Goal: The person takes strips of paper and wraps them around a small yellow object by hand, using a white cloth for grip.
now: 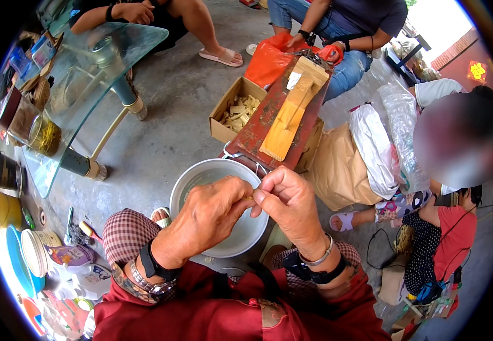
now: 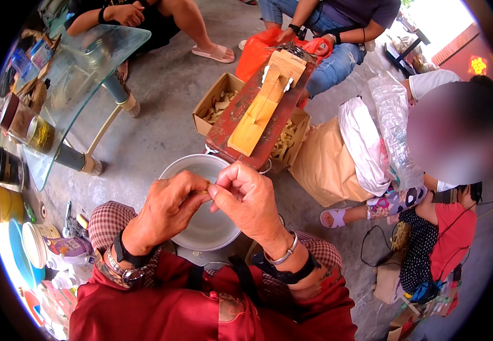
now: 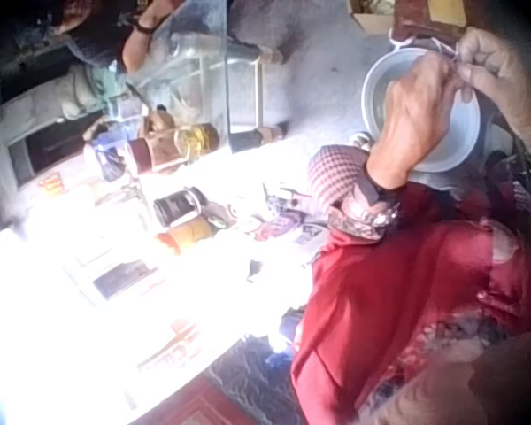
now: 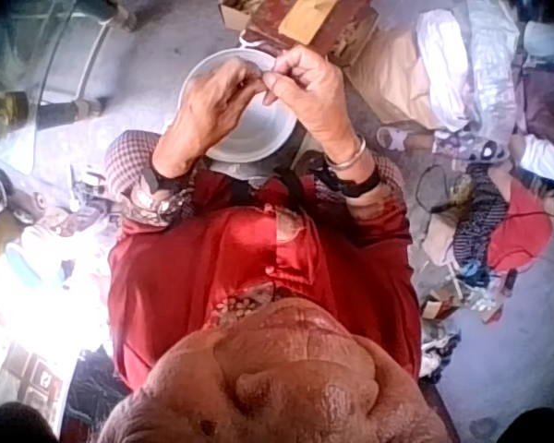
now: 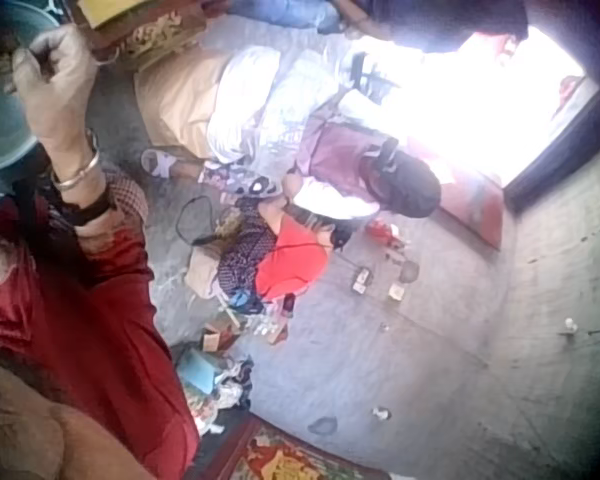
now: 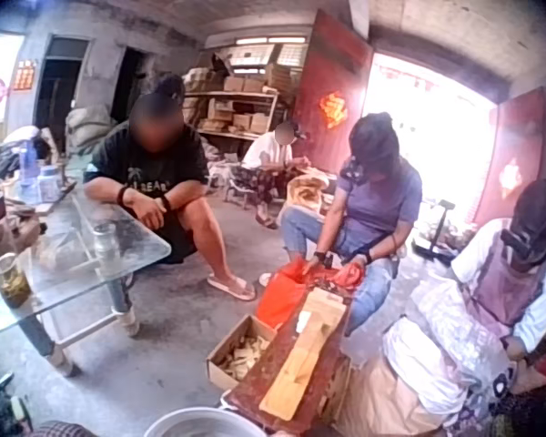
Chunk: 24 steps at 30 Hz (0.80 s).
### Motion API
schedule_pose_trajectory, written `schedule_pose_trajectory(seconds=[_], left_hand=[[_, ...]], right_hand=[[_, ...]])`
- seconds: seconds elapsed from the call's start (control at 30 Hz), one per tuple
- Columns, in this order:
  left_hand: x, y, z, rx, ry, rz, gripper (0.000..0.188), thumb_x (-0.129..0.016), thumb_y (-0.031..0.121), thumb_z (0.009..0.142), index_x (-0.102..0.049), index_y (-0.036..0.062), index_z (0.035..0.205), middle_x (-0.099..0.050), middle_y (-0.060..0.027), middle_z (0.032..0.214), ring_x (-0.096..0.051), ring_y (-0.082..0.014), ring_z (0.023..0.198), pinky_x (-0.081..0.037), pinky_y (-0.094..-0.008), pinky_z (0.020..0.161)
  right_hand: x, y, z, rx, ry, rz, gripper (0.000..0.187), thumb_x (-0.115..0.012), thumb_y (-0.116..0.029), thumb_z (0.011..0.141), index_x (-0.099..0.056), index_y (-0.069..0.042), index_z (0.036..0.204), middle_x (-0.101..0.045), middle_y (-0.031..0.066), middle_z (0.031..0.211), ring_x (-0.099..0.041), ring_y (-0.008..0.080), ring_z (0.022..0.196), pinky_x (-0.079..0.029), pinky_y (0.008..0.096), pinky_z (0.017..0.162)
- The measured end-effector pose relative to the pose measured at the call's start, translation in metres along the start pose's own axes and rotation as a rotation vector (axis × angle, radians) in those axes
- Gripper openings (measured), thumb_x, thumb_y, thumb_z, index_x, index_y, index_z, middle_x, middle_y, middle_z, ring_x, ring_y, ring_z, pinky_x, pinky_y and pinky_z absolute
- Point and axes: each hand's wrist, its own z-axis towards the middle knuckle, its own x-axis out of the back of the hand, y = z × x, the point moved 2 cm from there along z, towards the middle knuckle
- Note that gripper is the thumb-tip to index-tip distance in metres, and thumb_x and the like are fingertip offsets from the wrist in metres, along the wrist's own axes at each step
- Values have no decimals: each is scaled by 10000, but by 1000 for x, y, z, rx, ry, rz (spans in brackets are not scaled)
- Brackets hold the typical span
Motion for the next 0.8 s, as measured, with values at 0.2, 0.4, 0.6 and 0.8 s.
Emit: schedule_pose_trajectory(seconds=[0.2, 0.4, 0.6, 0.8], left_hand=[[-3, 5, 2, -87, 56, -17, 141, -641, -36, 778, -545, 22, 862, -588, -131, 774, -594, -321, 689, -462, -373, 582], [-1, 3, 0, -145, 30, 6, 170, -668, -48, 762, -572, 32, 877, -650, -128, 851, -637, -288, 721, -495, -334, 574], [-1, 5, 2, -162, -39, 56, 183, -632, -63, 731, -544, 30, 862, -608, -133, 804, -614, -318, 708, -478, -368, 572], [-1, 4, -1, -23, -96, 4, 146, -617, -44, 766, -523, 23, 855, -569, -151, 742, -587, -342, 668, -448, -387, 559]], right_hand=[[1, -6, -1, -14, 11, 31, 107, -613, 21, 831, -512, -14, 821, -597, 21, 717, -611, 70, 614, -468, 182, 535], [1, -13, -3, 11, 37, 32, 107, -615, 34, 821, -515, -4, 812, -595, 27, 703, -608, 71, 605, -472, 183, 531], [6, -10, 0, 13, 34, 25, 109, -616, 40, 814, -515, -1, 804, -593, 28, 704, -602, 72, 588, -476, 188, 525], [6, -7, -1, -7, 34, 4, 110, -616, 43, 812, -516, -2, 802, -587, 22, 704, -600, 70, 590, -473, 188, 527]])
